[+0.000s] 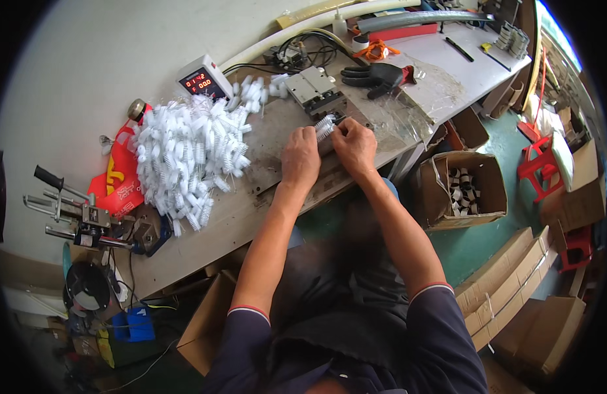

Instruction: Assembling small plastic components using a workbench jig and a manual lever press.

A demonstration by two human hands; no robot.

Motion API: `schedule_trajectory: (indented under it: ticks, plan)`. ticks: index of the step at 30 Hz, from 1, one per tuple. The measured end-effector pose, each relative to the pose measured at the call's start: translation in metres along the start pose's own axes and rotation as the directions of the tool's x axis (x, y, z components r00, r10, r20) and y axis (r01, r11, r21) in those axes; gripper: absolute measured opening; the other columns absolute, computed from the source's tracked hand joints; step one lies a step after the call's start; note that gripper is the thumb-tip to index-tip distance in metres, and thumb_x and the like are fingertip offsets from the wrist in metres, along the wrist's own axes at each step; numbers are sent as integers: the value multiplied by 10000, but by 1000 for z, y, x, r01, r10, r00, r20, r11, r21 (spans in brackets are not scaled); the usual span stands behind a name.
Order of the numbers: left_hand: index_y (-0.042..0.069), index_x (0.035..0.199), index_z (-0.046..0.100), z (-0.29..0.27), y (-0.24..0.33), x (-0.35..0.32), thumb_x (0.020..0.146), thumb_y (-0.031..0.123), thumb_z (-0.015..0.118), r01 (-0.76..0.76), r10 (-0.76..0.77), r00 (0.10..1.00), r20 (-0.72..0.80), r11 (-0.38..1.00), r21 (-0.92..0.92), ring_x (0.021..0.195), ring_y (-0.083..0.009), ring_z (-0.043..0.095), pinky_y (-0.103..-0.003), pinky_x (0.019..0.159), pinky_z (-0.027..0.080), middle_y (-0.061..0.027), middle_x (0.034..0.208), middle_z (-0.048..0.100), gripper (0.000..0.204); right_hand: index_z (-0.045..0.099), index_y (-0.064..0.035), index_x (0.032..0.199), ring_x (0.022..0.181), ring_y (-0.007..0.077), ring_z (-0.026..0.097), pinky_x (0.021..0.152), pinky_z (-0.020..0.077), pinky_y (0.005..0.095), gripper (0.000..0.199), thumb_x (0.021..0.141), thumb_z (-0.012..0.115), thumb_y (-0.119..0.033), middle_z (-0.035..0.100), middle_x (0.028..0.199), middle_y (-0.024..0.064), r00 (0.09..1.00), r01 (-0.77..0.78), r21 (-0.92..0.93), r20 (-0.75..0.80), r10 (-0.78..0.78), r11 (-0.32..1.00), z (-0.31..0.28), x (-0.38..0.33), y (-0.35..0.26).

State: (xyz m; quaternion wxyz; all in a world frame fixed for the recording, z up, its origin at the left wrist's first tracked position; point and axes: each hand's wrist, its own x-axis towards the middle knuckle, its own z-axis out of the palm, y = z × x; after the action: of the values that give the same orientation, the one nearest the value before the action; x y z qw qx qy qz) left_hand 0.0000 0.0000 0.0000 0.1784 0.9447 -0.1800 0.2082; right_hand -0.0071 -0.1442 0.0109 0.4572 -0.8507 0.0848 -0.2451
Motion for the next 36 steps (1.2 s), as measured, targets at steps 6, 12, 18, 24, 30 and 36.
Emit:
schedule_trajectory:
  ticks: [6, 12, 18, 24, 30, 36]
  plan:
    - [41, 1122, 551, -45, -17, -16, 928, 39, 598, 226, -317, 881, -352, 935, -274, 829, -399, 697, -503, 732, 523, -168, 869, 702, 199, 697, -31, 839, 665, 317, 682, 658, 523, 407, 235, 887, 741, -257, 681, 721, 156, 998, 71, 40, -6, -70, 997, -3, -2, 1]
    - [-14, 1096, 605, -82, -107, -59, 1070, 156, 525, 130, -475, 531, -702, 864, -487, 732, -177, 630, -333, 658, 501, -70, 828, 657, 190, 672, -41, 832, 656, 295, 686, 615, 524, 363, 136, 880, 759, -133, 676, 728, 137, 922, 381, 160, 13, -388, 911, 19, -28, -35]
    - [-23, 1121, 607, -82, -117, -58, 1084, 173, 509, 191, -615, 463, -638, 772, -606, 661, -114, 557, -280, 611, 458, -33, 815, 639, 223, 735, -38, 988, 726, 313, 714, 684, 554, 397, 237, 872, 767, -242, 715, 786, 129, 926, 216, 273, 247, -285, 938, 97, -46, -86]
    - [-18, 1106, 607, -83, -117, -57, 1078, 154, 517, 171, -591, 482, -647, 788, -592, 679, -117, 564, -293, 624, 466, -42, 802, 633, 196, 729, -1, 1146, 761, 271, 732, 742, 563, 387, 431, 846, 777, -306, 742, 793, 150, 886, -3, 214, 453, -96, 977, 140, -37, -131]
    - [-13, 1110, 603, -79, -118, -52, 1078, 153, 518, 208, -631, 471, -617, 759, -618, 687, -116, 564, -299, 625, 467, -41, 803, 629, 189, 735, 29, 1053, 616, 84, 625, 562, 493, 270, 247, 906, 731, -169, 693, 712, 43, 880, -102, 375, 465, -92, 921, 149, -26, -127]
    - [-11, 1125, 597, -80, -124, -52, 1084, 172, 508, 175, -721, 392, -571, 668, -723, 660, -94, 528, -266, 599, 448, -29, 818, 621, 207, 751, -83, 948, 727, 331, 722, 720, 560, 424, 170, 901, 714, -242, 730, 773, 166, 962, 113, 304, 204, -181, 946, 133, -37, -132]
